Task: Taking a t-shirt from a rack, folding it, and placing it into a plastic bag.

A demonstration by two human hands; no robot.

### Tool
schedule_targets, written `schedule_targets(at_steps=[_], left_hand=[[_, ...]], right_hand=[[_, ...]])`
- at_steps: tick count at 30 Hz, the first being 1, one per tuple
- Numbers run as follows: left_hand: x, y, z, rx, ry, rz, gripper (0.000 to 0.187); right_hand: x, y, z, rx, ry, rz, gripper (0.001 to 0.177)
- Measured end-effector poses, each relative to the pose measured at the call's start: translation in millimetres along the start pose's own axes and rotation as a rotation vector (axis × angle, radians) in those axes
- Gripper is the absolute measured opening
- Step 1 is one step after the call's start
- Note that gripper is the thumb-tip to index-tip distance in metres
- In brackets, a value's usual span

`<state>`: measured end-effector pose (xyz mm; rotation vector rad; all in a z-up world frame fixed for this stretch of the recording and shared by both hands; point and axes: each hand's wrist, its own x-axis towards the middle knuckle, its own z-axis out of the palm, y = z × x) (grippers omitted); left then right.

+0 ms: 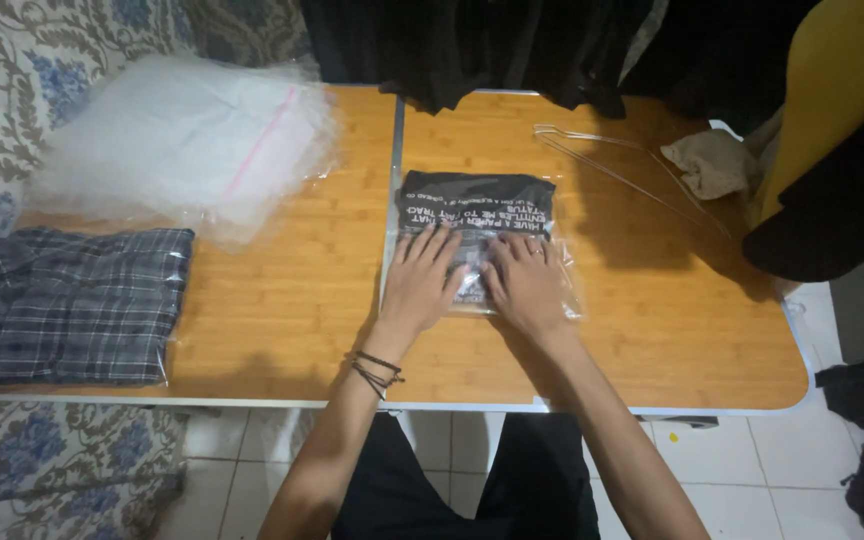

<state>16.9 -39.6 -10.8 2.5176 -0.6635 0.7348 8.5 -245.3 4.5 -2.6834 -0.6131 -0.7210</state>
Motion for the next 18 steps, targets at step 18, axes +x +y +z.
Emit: schedule_targets(at_steps=[18], left_hand=[[-3,-5,0,0.022,-0.204,-0.138,0.063]], right_hand=[[-18,7,17,-0.089,-0.120,0.416,0.077]])
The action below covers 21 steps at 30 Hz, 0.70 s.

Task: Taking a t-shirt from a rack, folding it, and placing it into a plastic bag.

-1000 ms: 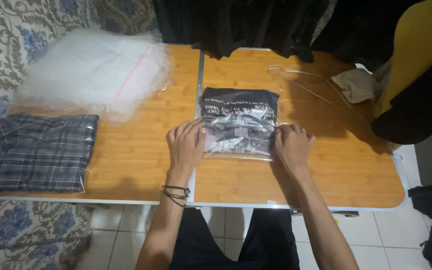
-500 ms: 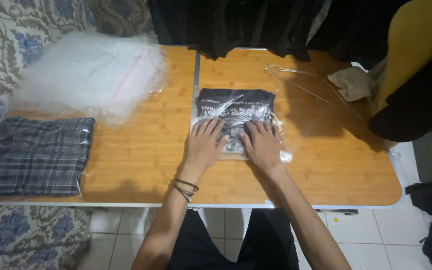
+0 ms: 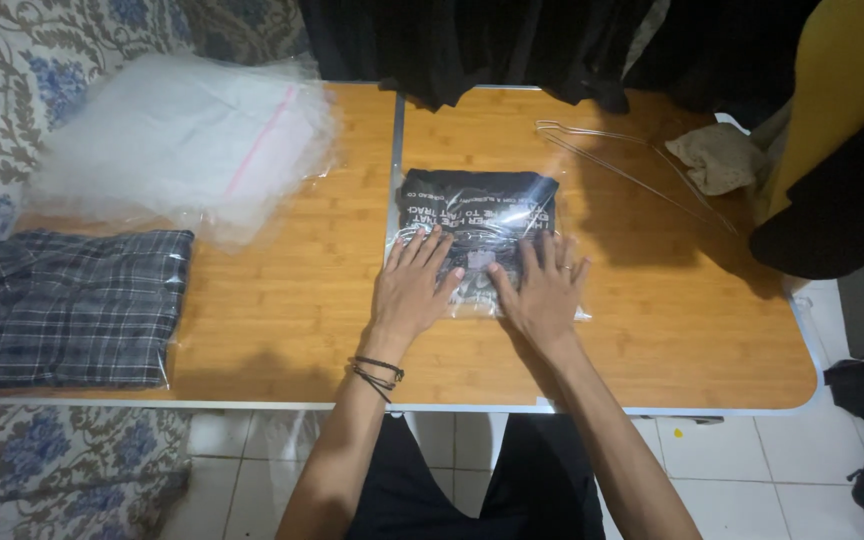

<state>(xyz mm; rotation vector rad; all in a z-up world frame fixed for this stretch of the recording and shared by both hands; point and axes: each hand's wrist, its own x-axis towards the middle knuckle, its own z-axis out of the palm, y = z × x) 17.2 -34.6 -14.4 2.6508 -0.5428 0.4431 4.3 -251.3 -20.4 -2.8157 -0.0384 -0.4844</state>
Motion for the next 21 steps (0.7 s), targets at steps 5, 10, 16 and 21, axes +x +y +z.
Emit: schedule_targets(at_steps=[5,10,16,21], left_hand=[[0,2,0,0.000,0.008,-0.012,0.062],[-1,0,3,0.025,0.022,-0.004,0.061],[-3,4,0,0.100,0.049,0.003,0.060],[-2,9,-7,0.090,0.007,-0.028,0.062]], right_hand=[[-2,14,9,0.023,0.049,0.005,0.078],[-1,12,-4,-0.095,0.077,0.004,0.079],[-2,16,-7,0.008,-0.066,0.036,0.087],[-1,22,-10,0.057,-0.141,0.081,0.093]])
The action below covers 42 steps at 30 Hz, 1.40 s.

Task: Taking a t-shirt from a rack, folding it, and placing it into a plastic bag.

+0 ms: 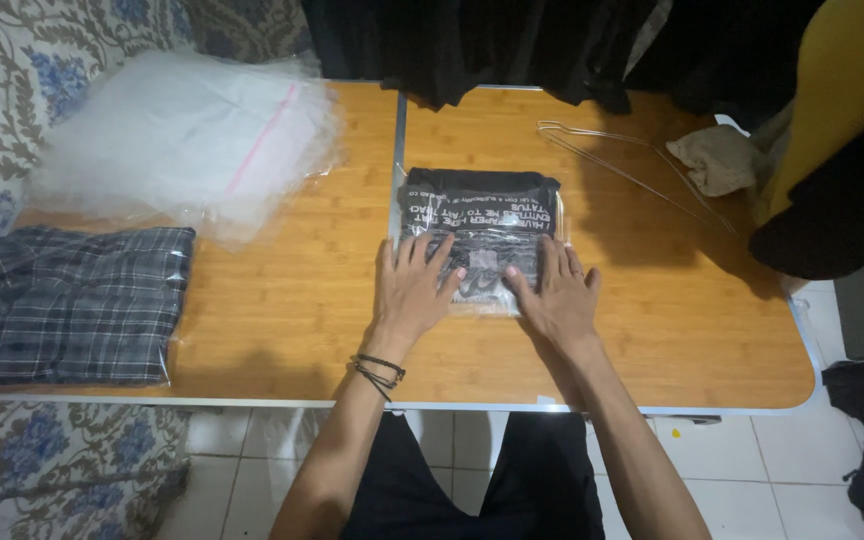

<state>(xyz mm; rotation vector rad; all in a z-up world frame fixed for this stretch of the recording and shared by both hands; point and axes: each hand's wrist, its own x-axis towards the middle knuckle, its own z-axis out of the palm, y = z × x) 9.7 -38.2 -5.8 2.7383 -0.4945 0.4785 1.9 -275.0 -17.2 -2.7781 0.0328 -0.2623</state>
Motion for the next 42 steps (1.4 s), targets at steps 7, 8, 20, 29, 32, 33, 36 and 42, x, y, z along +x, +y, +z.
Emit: schedule_targets(at_steps=[7,8,20,29,32,33,36,42], left_hand=[[0,-3,-8,-0.054,0.077,-0.023,0.070],[0,-3,-10,-0.077,0.063,-0.028,0.070],[-10,-47,-9,-0.611,0.044,0.034,0.051],[-34,-18,-57,-0.295,0.212,0.130,0.034],[-39,-6,-65,-0.192,0.139,0.256,0.039],[-39,-9,-60,-0.190,0.137,0.254,0.039],[-39,-17,-44,-0.102,0.145,0.323,0.035],[-24,-30,-23,0.117,0.193,0.424,0.021]], right_hand=[[-3,3,-2,-0.034,-0.056,-0.010,0.094],[-4,4,0,-0.035,-0.034,-0.024,0.094],[-1,11,-19,0.388,-0.143,0.047,0.092],[-19,24,-41,0.196,0.235,-0.284,0.066],[-29,4,-35,0.304,0.049,-0.507,0.059],[-33,-10,-36,0.307,0.047,-0.508,0.059],[-39,-38,-34,0.136,0.011,-0.522,0.056],[-35,-64,-37,0.016,0.085,-0.505,0.061]])
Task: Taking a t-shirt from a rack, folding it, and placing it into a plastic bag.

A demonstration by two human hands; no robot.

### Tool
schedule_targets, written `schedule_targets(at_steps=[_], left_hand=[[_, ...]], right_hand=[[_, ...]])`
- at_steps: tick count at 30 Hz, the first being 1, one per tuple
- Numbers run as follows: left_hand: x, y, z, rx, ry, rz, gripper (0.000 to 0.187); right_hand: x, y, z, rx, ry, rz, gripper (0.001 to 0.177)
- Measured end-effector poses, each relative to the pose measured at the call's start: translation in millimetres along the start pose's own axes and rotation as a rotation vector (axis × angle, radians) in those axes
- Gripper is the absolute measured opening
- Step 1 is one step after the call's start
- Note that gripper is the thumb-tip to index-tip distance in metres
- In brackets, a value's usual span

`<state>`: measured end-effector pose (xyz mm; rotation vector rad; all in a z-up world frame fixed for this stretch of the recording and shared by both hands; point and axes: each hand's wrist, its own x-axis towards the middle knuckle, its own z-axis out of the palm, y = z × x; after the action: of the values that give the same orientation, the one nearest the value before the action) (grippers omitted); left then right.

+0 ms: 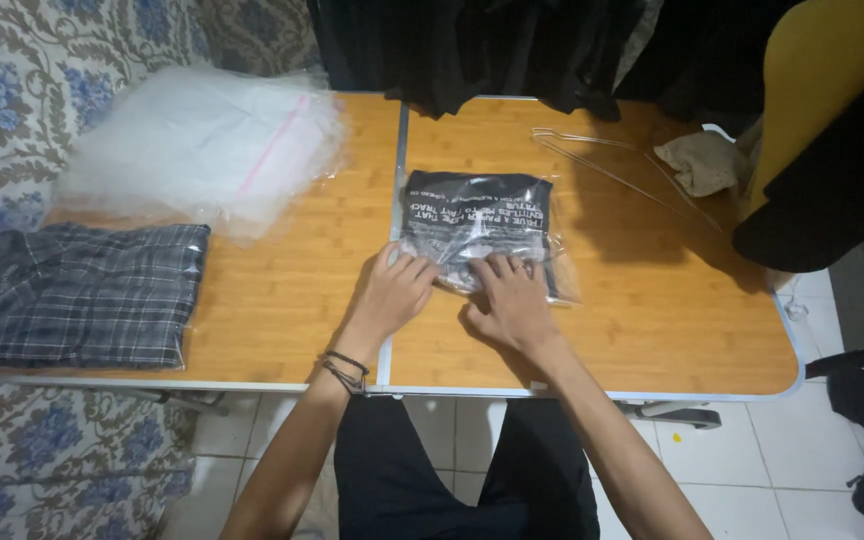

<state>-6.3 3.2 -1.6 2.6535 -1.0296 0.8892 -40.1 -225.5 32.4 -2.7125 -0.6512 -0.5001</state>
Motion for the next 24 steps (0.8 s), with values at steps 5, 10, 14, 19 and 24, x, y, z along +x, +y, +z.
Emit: schedule_targets(at_steps=[5,10,14,19,24], left_hand=[[24,-9,1,-0.054,0.093,-0.009,0.023],[57,-16,-58,-0.301,0.040,-0.202,0.034],[49,-29,-67,-0.799,0.466,-0.373,0.061],[13,-38,34,-1.274,0.668,-0.618,0.073],[20,-9,38,-1.262,0.829,-0.710,0.098]], right_hand=[[13,11,21,-0.108,0.159,0.038,0.037],[36,36,-21,-0.043,0.155,-0.066,0.026],[64,43,-83,0.101,0.031,0.085,0.023],[80,77,-101,0.655,0.058,0.119,0.028],[75,63,-122,1.057,-0.012,0.455,0.025]])
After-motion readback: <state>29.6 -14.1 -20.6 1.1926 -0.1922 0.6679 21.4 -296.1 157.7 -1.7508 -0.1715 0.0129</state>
